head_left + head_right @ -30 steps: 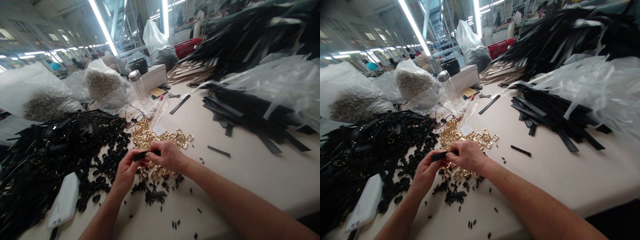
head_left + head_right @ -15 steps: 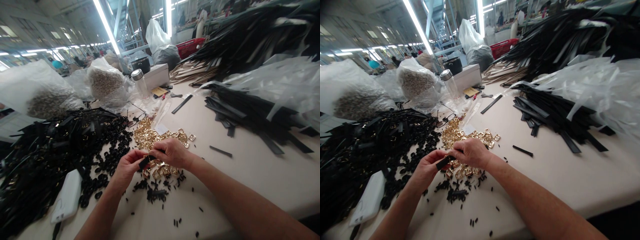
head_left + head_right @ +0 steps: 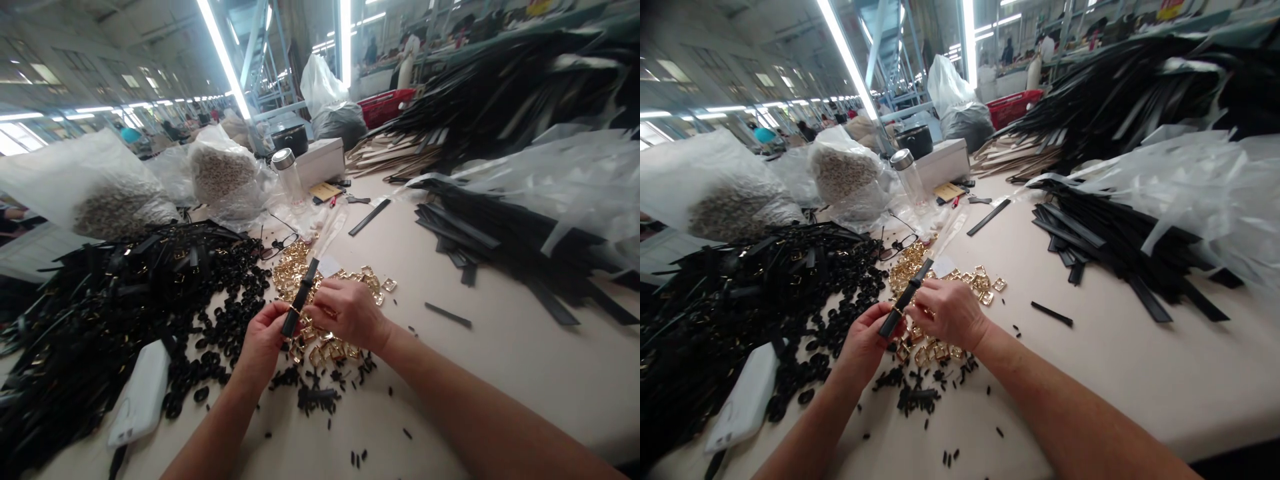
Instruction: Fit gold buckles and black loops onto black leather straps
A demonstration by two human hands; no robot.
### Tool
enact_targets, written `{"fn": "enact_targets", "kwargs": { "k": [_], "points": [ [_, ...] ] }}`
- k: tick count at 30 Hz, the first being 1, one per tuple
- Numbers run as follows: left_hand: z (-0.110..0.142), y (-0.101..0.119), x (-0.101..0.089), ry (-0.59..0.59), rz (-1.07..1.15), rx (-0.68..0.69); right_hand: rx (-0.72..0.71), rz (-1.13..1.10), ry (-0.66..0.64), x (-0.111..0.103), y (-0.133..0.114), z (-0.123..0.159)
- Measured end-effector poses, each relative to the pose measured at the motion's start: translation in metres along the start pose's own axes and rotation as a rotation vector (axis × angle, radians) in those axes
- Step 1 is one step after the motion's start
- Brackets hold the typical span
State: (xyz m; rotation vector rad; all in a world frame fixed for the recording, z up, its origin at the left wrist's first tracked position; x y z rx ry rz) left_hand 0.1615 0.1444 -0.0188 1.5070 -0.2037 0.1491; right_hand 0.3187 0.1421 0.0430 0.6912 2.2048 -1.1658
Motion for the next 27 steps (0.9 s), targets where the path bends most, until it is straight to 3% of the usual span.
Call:
{"fn": "enact_targets", "kwargs": {
  "k": [3,6,9,12,15,21,25,27],
  "points": [
    [0.000,-0.003,0.001,0.010,0.064,-0.023,0.071,-0.127,-0.141,0.019,0.003,0.004],
    [0.001,-0.007,0.004,-0.004,0.086,-0.046,0.188,-0.348,-0.170,0.029,0.007,0.005],
    [0.003,-0.009,0.005,-0.018,0.102,-0.028,0.325,-0.667,-0.192,0.037,0.011,0.007],
    [0.006,-0.011,0.007,-0.045,0.091,-0.001,0.498,-1.025,-0.292,0.050,0.012,0.011],
    [0.007,-0.010,0.011,-0.065,0.071,0.017,0.617,-1.245,-0.345,0.060,0.013,0.015],
    [0.011,-0.005,0.022,-0.081,0.053,0.013,0.738,-1.303,-0.344,0.068,0.019,0.021],
    [0.010,-0.004,0.026,-0.138,0.017,0.007,0.713,-1.198,-0.288,0.061,0.025,0.019],
    [0.005,0.001,0.019,-0.154,-0.027,0.014,0.657,-1.062,-0.230,0.052,0.029,0.015]
  ]
}}
Point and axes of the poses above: each hand's wrist, its own z-axis away from the middle knuckle, its own x-axis out of the palm, y = z × x, the point moved 7 cm from there along -z, towards the middle knuckle, and after that the axes turned 10 degrees about x, right-handed, at the moved point
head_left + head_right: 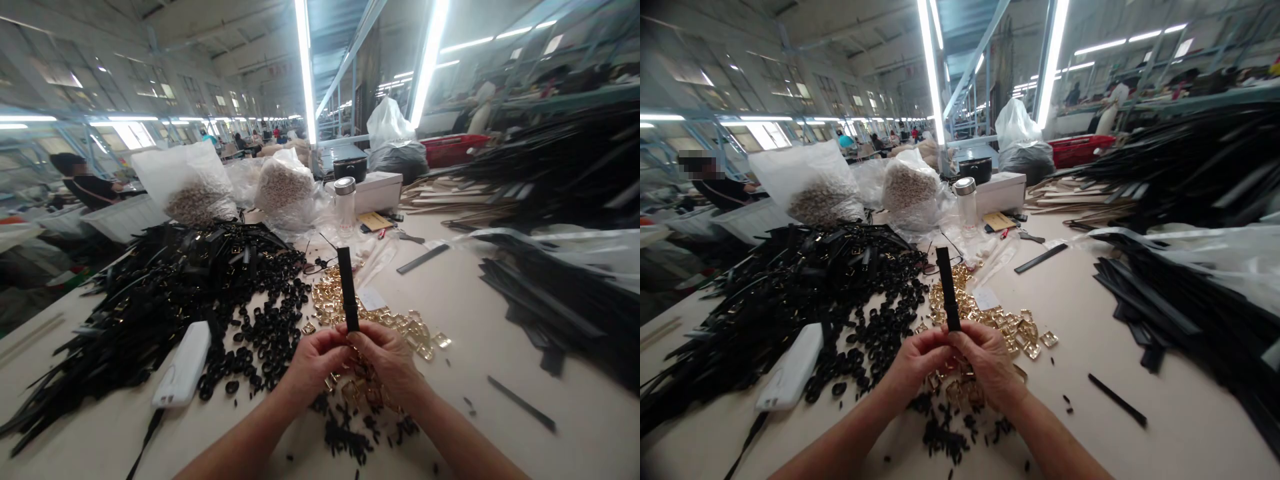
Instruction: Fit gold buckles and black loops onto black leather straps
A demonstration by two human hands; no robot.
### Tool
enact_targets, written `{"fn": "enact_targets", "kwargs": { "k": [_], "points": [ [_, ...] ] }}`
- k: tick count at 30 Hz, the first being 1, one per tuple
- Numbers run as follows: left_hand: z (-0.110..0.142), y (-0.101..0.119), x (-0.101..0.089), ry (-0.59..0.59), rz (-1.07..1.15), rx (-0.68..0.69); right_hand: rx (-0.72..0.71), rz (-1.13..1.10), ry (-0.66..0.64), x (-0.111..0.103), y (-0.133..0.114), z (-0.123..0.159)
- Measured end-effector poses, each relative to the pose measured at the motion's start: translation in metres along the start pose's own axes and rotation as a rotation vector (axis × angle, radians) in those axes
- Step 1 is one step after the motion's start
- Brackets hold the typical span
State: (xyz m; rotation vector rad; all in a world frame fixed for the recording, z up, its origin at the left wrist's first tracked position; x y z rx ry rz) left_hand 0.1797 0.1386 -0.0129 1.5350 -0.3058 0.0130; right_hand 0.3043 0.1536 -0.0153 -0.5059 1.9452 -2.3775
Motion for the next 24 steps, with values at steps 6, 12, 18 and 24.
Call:
{"fn": "enact_targets", "kwargs": {
  "k": [6,12,18,24],
  "points": [
    [-0.015,0.052,-0.083,0.340,-0.037,0.163,-0.190,0.489,0.145,-0.015,-0.019,0.000],
    [-0.031,0.086,-0.121,0.262,-0.532,0.258,-0.261,0.696,0.173,-0.015,-0.025,0.001],
    [-0.051,0.080,-0.110,0.002,-1.259,0.368,-0.252,0.692,0.159,-0.016,-0.023,-0.001],
    [-0.073,0.062,-0.081,-0.177,-1.360,0.369,-0.171,0.530,0.138,-0.016,-0.018,-0.004]
  ]
}}
Point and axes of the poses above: each hand's wrist, its own z-axis away from the middle knuckle, its own x-axis out of the palm, y = z × x, the point moved 7 cm from there along -z, towards the middle knuckle, and after that the axes turned 10 degrees about x, right-handed, at the moved point
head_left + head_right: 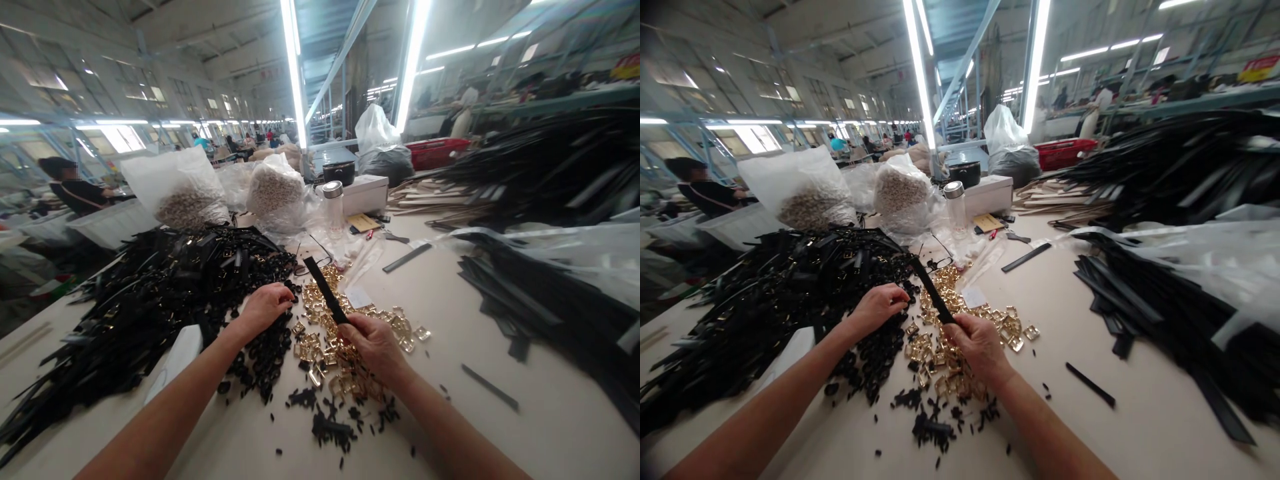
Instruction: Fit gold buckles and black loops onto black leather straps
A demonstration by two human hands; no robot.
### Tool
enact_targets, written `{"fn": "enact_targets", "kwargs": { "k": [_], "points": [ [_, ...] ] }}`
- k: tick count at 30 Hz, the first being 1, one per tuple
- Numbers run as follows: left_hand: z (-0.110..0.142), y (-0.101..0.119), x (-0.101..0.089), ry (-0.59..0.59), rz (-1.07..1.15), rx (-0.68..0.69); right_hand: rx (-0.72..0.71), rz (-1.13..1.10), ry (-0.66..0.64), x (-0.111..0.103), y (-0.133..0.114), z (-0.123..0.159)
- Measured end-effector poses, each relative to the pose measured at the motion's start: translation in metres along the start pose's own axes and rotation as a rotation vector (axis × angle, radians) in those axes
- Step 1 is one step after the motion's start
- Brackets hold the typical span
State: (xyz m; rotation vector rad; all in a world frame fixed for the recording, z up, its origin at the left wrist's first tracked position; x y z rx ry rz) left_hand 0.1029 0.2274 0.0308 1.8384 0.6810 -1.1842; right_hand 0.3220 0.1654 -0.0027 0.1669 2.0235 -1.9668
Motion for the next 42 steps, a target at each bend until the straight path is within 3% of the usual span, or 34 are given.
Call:
{"fn": "enact_targets", "kwargs": {
  "k": [6,10,14,16,19,21,23,27,30,34,38,42],
  "points": [
    [-0.018,-0.003,0.018,-0.061,-0.060,-0.038,0.036,-0.045,0.013,-0.001,0.002,0.000],
    [-0.022,-0.005,0.015,-0.027,-0.023,-0.070,0.031,-0.042,0.037,-0.002,0.002,0.000],
    [-0.012,0.009,0.011,0.040,0.084,-0.094,0.045,-0.030,0.040,-0.001,0.004,0.001],
    [0.001,0.019,0.016,0.077,0.310,-0.146,0.068,-0.049,0.017,0.002,0.005,0.002],
    [0.025,0.028,0.032,0.173,0.921,-0.319,0.084,-0.094,-0.026,0.006,0.006,0.003],
    [0.037,0.035,0.042,0.189,1.097,-0.391,0.076,-0.084,-0.023,0.006,0.005,0.003],
    [0.043,0.040,0.045,0.147,1.010,-0.368,0.061,-0.041,0.004,0.004,0.004,0.004],
    [0.042,0.047,0.034,0.099,0.434,-0.113,0.012,0.056,0.033,0.001,-0.001,0.004],
    [0.044,0.044,0.027,0.109,0.209,-0.035,-0.001,0.094,0.034,0.001,-0.002,0.003],
    [0.053,0.020,0.005,0.153,0.215,-0.106,0.044,0.056,0.000,0.004,0.004,0.002],
    [0.067,-0.026,-0.031,0.217,0.206,-0.264,0.053,0.074,-0.003,0.005,0.008,0.002],
    [0.077,-0.068,-0.050,0.187,0.246,-0.380,0.035,0.118,-0.001,0.005,0.007,0.001]
  ]
}}
Point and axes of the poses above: each hand's wrist, its own z-axis away from the middle knuckle, its own x-axis out of the palm, y = z × x, the point moved 7 cm from there along -z, towards the middle knuckle, and after that the axes turned 10 degrees about x, right-handed, at the moved point
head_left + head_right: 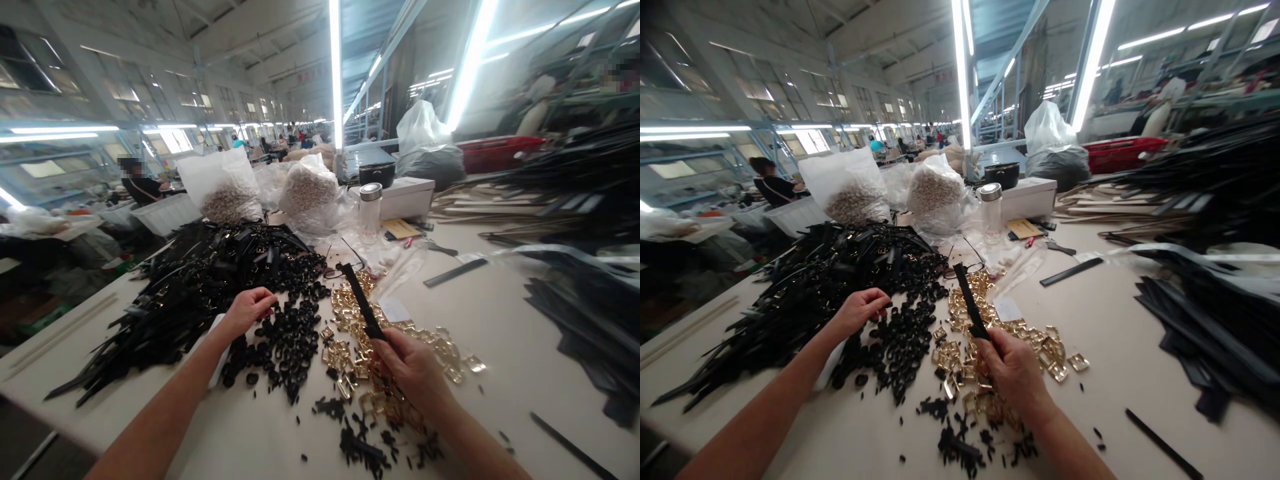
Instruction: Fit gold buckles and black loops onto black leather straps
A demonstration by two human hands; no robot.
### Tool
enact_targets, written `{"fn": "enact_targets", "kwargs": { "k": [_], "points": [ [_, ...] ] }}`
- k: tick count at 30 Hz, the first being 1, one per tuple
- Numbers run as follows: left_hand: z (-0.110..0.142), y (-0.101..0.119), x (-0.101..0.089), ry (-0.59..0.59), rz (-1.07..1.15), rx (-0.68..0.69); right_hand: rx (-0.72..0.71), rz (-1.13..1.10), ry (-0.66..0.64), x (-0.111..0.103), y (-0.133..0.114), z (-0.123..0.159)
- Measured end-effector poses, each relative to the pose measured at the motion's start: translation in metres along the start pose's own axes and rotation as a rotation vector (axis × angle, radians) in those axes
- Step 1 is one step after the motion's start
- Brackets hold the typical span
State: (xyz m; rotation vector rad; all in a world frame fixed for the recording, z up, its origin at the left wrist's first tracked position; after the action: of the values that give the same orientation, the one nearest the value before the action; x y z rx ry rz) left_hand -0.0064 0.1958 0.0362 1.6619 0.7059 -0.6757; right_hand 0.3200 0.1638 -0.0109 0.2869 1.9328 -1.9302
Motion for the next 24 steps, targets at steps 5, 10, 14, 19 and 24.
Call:
{"fn": "enact_targets", "kwargs": {
  "k": [5,10,14,19,24],
  "points": [
    [-0.012,-0.026,-0.022,0.030,-0.195,-0.013,-0.026,0.043,0.027,-0.001,-0.003,-0.001],
    [-0.026,-0.039,-0.020,-0.040,-0.372,0.001,-0.022,0.040,0.017,-0.001,-0.002,0.000],
    [-0.028,-0.027,0.010,-0.167,-0.382,0.068,-0.008,0.048,0.008,-0.001,-0.003,0.001],
    [-0.021,-0.002,0.022,-0.251,-0.362,0.145,-0.008,0.066,0.017,-0.002,-0.003,0.001],
    [-0.008,-0.009,-0.007,-0.267,-0.477,0.147,-0.018,0.097,0.029,-0.002,0.001,-0.001]
  ]
}}
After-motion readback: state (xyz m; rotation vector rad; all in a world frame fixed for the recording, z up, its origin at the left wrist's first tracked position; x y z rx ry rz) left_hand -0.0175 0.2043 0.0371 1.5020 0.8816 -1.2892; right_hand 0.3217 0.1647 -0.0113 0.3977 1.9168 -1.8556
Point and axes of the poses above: each hand's wrist, its own z-axis away from the middle knuckle, its own x-axis out of the palm, y = z × x, the point moved 7 cm from there along -z, towards the middle knuckle, and after that the axes turned 10 degrees about x, right-handed, at the moved point
